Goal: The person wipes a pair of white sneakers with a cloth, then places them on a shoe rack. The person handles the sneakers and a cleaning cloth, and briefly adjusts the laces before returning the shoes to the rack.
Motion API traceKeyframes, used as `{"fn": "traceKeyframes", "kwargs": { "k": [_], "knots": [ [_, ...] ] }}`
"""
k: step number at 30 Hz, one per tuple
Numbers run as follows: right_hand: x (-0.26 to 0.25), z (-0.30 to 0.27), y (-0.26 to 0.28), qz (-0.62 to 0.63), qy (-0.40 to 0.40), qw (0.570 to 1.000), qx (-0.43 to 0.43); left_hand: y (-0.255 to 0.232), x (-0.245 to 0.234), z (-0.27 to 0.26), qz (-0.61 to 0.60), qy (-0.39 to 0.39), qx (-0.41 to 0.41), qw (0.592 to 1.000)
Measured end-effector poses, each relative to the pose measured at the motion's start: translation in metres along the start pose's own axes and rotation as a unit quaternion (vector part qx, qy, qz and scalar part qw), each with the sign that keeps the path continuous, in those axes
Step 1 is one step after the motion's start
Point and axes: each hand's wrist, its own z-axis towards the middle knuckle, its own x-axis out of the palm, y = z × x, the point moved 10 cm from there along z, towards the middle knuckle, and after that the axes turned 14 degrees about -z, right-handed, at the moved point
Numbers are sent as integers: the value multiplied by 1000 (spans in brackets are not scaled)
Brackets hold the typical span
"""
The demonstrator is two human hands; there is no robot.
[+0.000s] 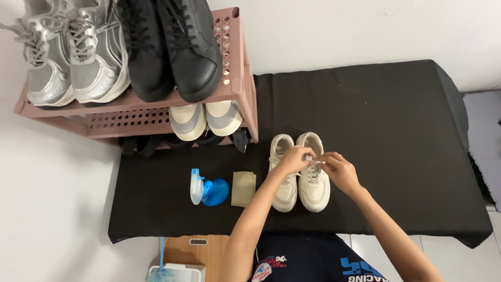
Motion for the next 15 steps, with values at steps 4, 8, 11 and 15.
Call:
{"fn": "traceKeyframes", "kwargs": {
  "k": [4, 8, 11, 15],
  "knots": [
    [44, 4, -41, 256, 107, 959, 62, 11, -8, 2, -50, -27, -12, 998],
    [50, 9, -44, 237, 139, 960, 63, 23, -15, 5, -120, -103, -48, 986],
    [27, 15, -33, 165, 136, 969, 122, 17, -20, 5, -172, -108, -23, 979],
    [3, 31, 18, 59, 103, 993, -28, 9, -13, 7, -185, -56, -52, 980]
  ]
}}
